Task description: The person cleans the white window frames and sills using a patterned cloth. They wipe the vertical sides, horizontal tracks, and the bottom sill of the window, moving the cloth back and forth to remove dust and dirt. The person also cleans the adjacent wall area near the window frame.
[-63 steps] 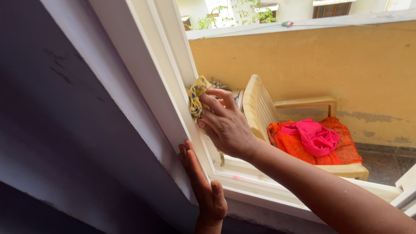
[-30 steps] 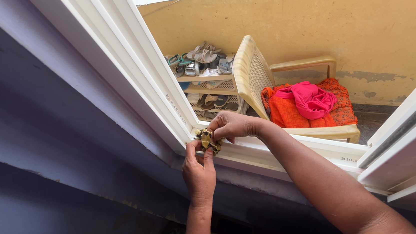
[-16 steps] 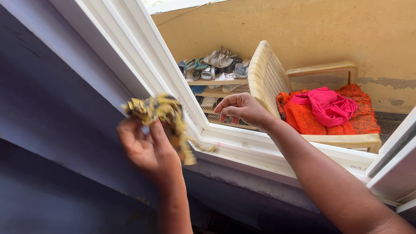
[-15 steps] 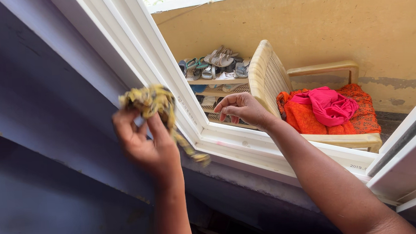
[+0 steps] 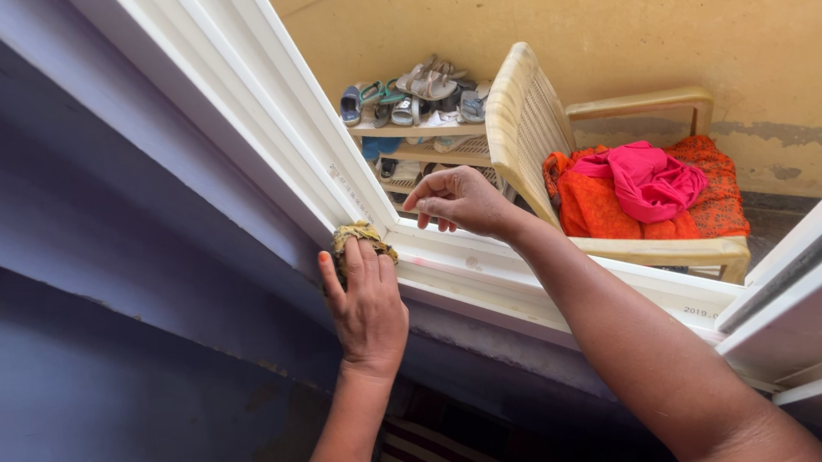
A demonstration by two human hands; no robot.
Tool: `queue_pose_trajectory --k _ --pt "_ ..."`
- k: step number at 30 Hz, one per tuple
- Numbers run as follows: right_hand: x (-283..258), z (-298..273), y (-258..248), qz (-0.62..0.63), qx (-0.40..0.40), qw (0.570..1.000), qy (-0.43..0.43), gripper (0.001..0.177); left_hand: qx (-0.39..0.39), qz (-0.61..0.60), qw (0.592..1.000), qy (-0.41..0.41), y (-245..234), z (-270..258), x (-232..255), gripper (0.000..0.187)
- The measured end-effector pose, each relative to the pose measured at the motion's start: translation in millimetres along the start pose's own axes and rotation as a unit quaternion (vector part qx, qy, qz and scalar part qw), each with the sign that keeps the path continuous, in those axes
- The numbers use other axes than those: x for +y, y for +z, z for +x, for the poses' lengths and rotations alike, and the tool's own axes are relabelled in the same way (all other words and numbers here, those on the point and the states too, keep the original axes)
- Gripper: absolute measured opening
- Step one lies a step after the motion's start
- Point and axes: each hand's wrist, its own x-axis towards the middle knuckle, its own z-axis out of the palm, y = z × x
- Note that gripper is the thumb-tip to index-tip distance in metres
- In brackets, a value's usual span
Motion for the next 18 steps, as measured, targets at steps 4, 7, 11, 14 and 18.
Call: queue_pose_trajectory --k 4,7,11,14,18 --pt "3.1 0.4 -2.3 -0.006 -0.006 1.000 0.005 0.018 -0.065 0.051 0.996 0.043 12.8 0.0 16.0 0.019" --pt "4.5 0.7 -4.0 0.011 -0.012 1.000 0.006 0.018 -0.121 -0.045 0.991 0.042 15.8 10.5 14.0 0.018" --pt "4.0 -0.8 -5.4 -0.023 -0.011 1.000 0.006 0.019 -0.190 -0.169 0.967 0.028 13.4 28.4 5.2 0.014" --pt "3.8 -3.0 -3.9 -0.040 -0.026 0.999 0.013 0.018 -0.186 -0.247 0.951 -0.009 11.4 30.2 -2.1 0.010" --pt "2.1 -2.4 -1.7 -0.024 -0.035 0.999 0.008 0.019 -0.092 -0.345 0.933 -0.046 11.9 22.3 1.9 0.012"
